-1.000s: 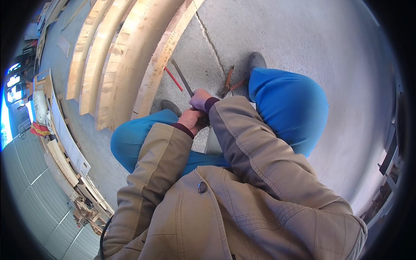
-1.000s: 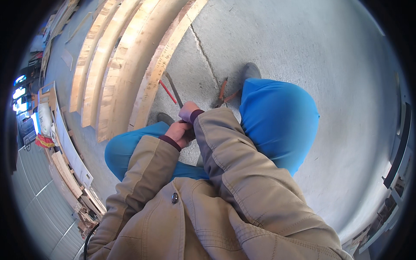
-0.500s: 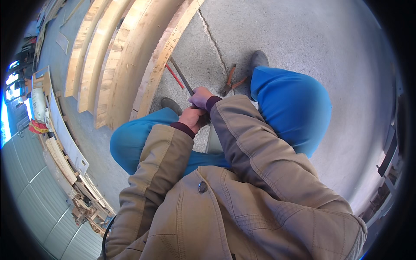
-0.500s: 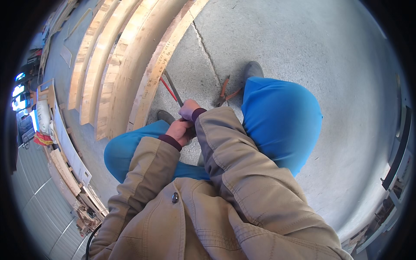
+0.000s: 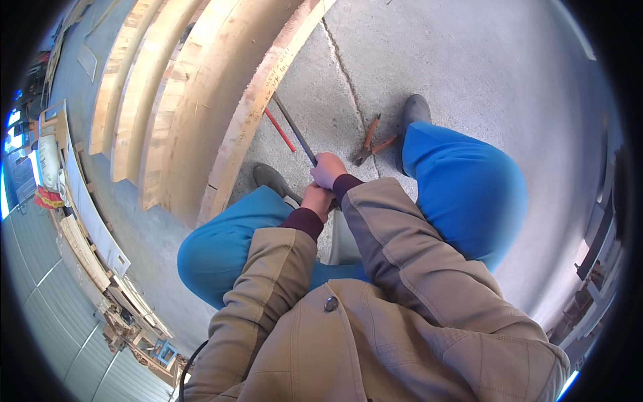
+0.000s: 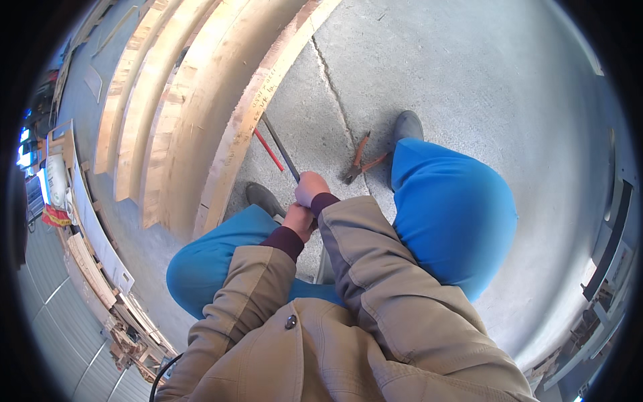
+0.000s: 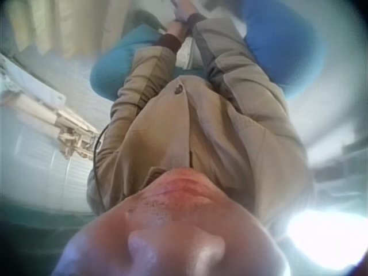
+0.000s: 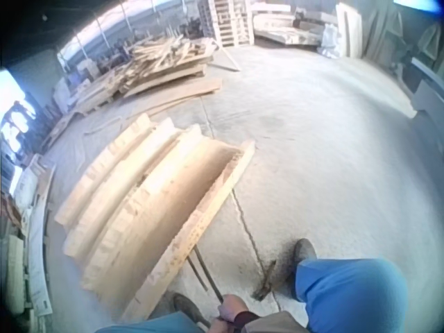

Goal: The person uses a hammer and a crowbar to pry apart and remove nails from a curved wooden structure. They repeatedly insert the crowbar into joints and lever it to separate the pieces, occasionally using the hammer to assist in removing fasteners.

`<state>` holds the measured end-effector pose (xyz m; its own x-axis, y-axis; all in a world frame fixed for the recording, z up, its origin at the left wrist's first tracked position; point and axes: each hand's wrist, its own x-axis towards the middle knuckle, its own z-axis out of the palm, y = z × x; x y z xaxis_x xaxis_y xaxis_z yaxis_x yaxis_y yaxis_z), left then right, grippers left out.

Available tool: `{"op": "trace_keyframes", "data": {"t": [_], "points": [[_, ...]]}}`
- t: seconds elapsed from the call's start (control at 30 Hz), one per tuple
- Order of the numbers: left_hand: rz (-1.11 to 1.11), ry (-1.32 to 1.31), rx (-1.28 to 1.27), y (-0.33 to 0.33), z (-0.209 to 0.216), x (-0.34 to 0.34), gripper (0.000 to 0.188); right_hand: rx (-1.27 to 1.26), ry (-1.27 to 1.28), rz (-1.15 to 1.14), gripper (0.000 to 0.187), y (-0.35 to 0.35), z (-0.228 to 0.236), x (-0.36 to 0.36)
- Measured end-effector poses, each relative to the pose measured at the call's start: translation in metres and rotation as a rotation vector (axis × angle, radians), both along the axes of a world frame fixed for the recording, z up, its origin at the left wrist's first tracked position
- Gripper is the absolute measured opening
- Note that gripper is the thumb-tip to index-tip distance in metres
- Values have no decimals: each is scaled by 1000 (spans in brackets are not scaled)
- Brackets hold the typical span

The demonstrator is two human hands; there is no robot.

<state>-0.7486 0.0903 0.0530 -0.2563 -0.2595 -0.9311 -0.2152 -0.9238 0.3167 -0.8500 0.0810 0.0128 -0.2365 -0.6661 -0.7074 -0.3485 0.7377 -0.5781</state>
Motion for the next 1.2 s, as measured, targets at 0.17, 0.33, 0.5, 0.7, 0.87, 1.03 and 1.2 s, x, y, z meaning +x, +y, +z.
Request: {"op": "trace_keyframes", "data": {"t": [0.17,0.33,0.5,0.7,0.87,1.03,1.2], "points": [[-79,-12,3,-6,-9,1,23,31,24,-15,25,-7,0,1],[-111,-1,-32,-11,4,-4,21,36,-4,36,24,-12,7,-8],[-86,6,-80,-14,10,-3,24,86,-203,-131,53,-4,29,-27],[34,1,-146,-18,-15,11,24,204,-368,-178,81,39,71,-28],[-6,-38,-209,-26,-20,25,26,128,-390,-212,84,55,76,-11],[44,-35,-158,-30,-4,18,24,13,-538,-264,77,61,68,-4],[28,46,-137,-44,29,15,26,-57,-653,-580,64,49,90,14]]}}
